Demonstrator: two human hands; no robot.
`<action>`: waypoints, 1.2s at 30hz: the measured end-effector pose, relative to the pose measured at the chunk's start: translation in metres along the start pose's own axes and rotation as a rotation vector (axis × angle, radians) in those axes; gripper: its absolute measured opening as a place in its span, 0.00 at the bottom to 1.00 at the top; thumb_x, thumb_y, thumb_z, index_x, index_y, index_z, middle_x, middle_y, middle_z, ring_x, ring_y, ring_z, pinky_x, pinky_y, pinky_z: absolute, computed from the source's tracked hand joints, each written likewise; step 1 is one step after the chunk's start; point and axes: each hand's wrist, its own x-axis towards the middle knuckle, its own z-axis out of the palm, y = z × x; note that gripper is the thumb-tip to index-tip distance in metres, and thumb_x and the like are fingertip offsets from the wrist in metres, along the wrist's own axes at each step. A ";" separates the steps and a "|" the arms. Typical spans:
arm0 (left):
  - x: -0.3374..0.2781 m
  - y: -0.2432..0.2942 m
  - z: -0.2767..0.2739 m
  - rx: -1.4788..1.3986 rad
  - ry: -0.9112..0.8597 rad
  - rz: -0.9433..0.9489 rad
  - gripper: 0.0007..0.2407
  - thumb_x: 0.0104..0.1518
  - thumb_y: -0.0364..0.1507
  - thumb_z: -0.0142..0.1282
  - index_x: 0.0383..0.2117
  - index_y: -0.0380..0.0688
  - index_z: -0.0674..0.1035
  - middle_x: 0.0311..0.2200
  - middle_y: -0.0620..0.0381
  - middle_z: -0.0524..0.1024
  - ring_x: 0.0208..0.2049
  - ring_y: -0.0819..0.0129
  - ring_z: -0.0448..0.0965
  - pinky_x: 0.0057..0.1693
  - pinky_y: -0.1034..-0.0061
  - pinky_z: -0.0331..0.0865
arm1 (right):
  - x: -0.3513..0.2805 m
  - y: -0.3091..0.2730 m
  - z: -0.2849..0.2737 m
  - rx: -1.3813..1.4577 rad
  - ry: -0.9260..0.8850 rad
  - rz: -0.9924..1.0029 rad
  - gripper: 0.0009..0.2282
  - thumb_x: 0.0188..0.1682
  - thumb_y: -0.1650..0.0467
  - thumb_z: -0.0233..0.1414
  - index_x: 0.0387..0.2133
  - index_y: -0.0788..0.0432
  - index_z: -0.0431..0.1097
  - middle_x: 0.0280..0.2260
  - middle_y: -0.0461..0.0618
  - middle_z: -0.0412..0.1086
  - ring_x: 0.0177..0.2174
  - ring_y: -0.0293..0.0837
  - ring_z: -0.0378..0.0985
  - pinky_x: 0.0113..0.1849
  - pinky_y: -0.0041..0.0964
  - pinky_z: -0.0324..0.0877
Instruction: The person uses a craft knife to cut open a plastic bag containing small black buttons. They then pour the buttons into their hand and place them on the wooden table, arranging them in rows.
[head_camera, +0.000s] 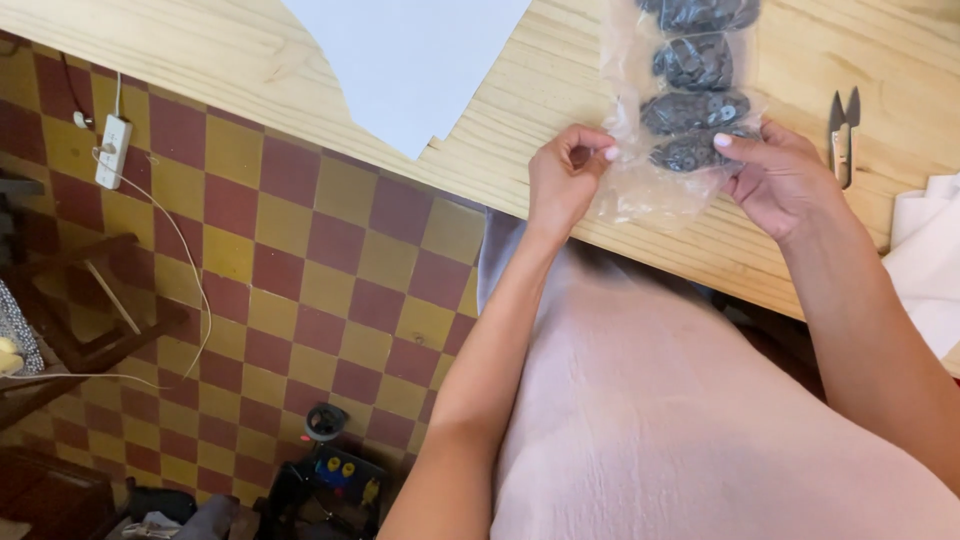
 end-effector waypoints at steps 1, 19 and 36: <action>-0.004 0.003 0.001 -0.001 0.005 -0.001 0.03 0.53 0.24 0.65 0.29 0.49 0.83 0.31 0.64 0.83 0.30 0.81 0.76 0.42 0.86 0.69 | 0.001 0.001 0.000 -0.003 -0.003 0.002 0.19 0.46 0.79 0.59 0.46 0.51 0.61 0.38 0.42 0.76 0.36 0.34 0.83 0.35 0.27 0.79; 0.036 -0.051 0.072 -1.135 0.001 -0.402 0.06 0.55 0.28 0.66 0.37 0.50 0.83 0.33 0.63 0.84 0.33 0.75 0.82 0.40 0.74 0.78 | -0.031 -0.029 0.017 -0.008 0.028 -0.178 0.12 0.51 0.78 0.59 0.42 0.53 0.66 0.35 0.40 0.76 0.35 0.35 0.83 0.36 0.29 0.83; 0.033 -0.053 0.062 -1.224 -0.296 -0.292 0.09 0.58 0.19 0.62 0.44 0.30 0.81 0.40 0.47 0.83 0.40 0.59 0.85 0.47 0.66 0.80 | -0.024 -0.003 0.017 -0.019 0.153 -0.353 0.23 0.41 0.82 0.64 0.47 0.50 0.67 0.39 0.44 0.75 0.34 0.38 0.78 0.38 0.30 0.80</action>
